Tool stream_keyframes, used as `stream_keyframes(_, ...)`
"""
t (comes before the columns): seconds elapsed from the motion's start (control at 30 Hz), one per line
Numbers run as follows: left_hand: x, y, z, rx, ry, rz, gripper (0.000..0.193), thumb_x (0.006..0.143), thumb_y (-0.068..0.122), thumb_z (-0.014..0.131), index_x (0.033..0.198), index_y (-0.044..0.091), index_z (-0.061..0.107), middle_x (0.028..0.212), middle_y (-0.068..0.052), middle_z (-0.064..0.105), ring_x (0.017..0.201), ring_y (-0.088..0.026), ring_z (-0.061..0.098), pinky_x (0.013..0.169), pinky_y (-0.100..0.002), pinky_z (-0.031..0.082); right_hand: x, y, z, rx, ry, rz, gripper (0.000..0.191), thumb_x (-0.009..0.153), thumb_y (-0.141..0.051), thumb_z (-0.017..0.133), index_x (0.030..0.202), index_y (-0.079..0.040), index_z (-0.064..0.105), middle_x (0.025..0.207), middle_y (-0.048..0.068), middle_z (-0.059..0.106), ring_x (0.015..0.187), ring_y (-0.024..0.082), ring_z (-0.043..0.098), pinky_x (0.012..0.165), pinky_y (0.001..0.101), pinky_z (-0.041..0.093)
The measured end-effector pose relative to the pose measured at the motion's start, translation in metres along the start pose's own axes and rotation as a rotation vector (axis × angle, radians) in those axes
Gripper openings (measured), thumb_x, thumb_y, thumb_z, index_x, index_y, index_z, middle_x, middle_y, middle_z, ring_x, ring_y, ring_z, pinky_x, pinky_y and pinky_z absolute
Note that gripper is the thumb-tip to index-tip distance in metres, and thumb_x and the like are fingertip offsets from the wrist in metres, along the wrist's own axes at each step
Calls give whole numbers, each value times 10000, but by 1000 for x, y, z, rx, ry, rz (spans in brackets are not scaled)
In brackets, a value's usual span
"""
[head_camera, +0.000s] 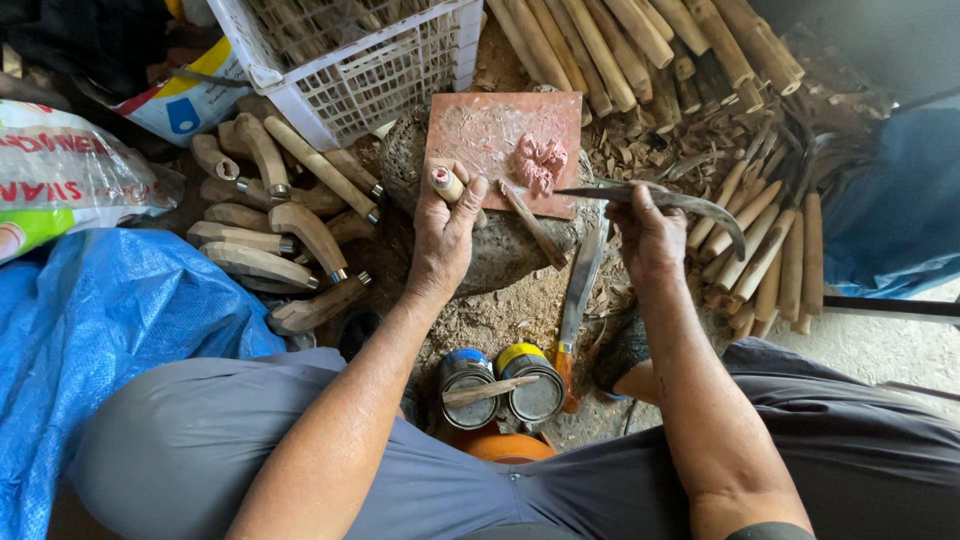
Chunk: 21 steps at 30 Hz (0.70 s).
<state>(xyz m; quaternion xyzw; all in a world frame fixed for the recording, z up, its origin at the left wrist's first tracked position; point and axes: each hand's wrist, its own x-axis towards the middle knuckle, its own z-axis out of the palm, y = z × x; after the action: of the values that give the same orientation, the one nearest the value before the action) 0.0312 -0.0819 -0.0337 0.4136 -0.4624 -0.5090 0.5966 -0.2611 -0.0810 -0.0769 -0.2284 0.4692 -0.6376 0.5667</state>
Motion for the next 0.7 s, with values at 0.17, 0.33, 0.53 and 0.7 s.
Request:
stream_keyframes(0.17, 0, 0, 6, 324, -5, 22, 204, 1103, 305, 538, 1136, 136, 428, 985, -32, 527, 808, -131, 551, 646, -283, 565, -2, -30, 23, 115, -57, -83, 108, 1032, -73, 681, 1112, -4, 661, 1010, 105, 735, 866, 216, 739, 777, 362, 646)
stream_keyframes(0.33, -3, 6, 12, 387, -184, -131, 149, 1093, 310, 450, 1115, 169, 406, 962, -14, 557, 733, -134, 571, 496, -321, 577, -21, -65, 55, 190, -93, -65, 87, 1052, -77, 672, 1092, 0, 666, 965, 107, 726, 790, 193, 716, 717, 316, 620)
stream_keyframes(0.53, -8, 18, 19, 464, -290, -45, 150, 1104, 299, 469, 1091, 165, 403, 936, -34, 533, 777, -152, 610, 612, -341, 631, -48, -86, 86, 216, -95, -42, 83, 1070, -71, 675, 1092, 7, 657, 931, 101, 706, 755, 182, 693, 696, 298, 608)
stream_keyframes(0.7, -11, 31, 22, 532, -297, 60, 177, 1101, 297, 498, 1117, 147, 406, 956, -56, 557, 829, -190, 650, 690, -362, 647, -59, -89, 103, 167, -110, -88, 106, 1064, -82, 669, 1101, 15, 649, 957, 121, 715, 779, 198, 704, 714, 311, 612)
